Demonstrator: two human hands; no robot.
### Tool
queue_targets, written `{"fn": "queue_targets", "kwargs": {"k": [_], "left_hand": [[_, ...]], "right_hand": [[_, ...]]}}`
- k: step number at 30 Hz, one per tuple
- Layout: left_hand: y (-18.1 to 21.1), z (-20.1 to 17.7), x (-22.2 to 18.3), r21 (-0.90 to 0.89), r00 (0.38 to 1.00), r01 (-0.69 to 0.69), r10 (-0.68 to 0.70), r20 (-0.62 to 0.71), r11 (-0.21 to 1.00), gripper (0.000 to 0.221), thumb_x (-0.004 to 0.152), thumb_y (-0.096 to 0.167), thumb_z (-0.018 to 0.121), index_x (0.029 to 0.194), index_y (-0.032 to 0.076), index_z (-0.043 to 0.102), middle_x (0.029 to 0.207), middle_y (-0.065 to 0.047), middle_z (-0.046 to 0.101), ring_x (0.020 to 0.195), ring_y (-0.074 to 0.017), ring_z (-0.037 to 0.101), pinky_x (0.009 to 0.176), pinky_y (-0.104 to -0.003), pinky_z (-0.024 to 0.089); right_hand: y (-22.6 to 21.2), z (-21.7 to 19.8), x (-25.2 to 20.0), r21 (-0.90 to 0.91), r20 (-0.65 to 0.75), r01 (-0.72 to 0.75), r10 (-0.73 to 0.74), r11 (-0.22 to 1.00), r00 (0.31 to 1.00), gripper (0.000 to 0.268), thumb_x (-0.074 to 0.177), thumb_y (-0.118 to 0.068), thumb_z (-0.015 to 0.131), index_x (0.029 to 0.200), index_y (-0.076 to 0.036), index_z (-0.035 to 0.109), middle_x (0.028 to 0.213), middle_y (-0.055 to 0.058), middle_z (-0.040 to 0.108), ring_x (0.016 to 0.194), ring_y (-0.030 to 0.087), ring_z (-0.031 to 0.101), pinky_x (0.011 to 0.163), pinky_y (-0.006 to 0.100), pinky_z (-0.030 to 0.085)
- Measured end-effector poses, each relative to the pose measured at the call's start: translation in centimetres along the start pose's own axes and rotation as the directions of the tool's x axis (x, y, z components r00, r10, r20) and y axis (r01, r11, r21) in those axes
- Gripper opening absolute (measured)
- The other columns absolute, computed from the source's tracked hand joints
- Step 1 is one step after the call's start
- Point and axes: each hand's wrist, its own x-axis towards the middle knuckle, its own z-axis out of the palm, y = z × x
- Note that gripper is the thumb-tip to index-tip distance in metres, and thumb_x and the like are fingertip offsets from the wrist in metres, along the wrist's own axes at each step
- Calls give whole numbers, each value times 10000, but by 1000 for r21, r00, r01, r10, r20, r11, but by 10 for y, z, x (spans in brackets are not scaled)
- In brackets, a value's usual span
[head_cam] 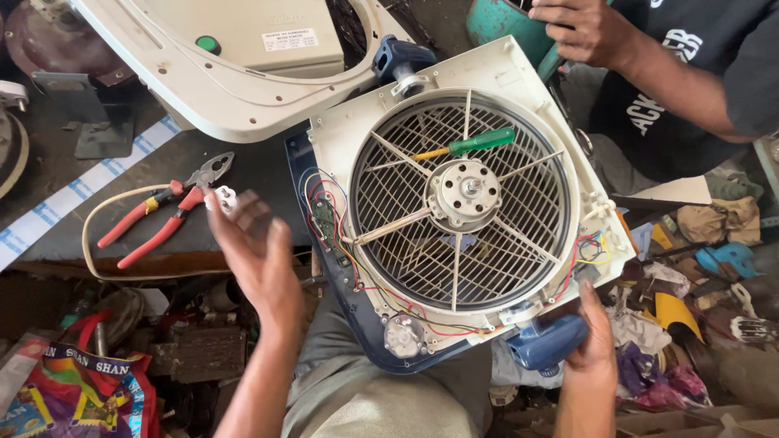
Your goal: The person repairs a ceiling fan by connecting red wires to the internal motor assembly and then reattaching the white plastic housing. The person uses a screwdriver to secure the housing to the fan frame.
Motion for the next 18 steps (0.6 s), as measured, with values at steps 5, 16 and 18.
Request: {"fn": "queue_targets", "kwargs": {"k": [5, 16, 18], "left_hand": [[12, -5, -57, 126, 870, 462, -476, 127, 878, 972, 887, 41, 666, 1648, 198, 82, 1546, -173, 397, 1329, -279, 497, 1020, -408, 532], [3, -4, -62, -121, 691, 705, -638, 340, 699, 1032, 880, -9, 632, 1622, 203, -53, 1650, -168, 280, 1356, -271, 516, 1052, -409, 509], [-1, -5, -60, -98, 650, 746, -686, 327, 659, 986, 904, 24, 606, 1613, 220, -51, 1621, -115, 313, 1317, -233, 548, 1004, -387, 562]], "right_hand": [[-3, -8, -3, -24, -16, 36, -37, 999, 999, 479, 1151, -407, 572, 1459, -41, 580, 1234, 156, 682, 998, 290, 656, 840, 440, 531], [-80, 36, -27, -843, -232, 36, -423, 536, 876, 472, 1051, -255, 673, 1474, -54, 615, 1358, 160, 654, 1175, 223, 612, 994, 387, 490], [-104, 52, -28, -843, -63, 257, -560, 473, 826, 462, 1051, -196, 675, 1480, -45, 594, 1274, 156, 699, 1086, 196, 667, 914, 342, 552]]}}
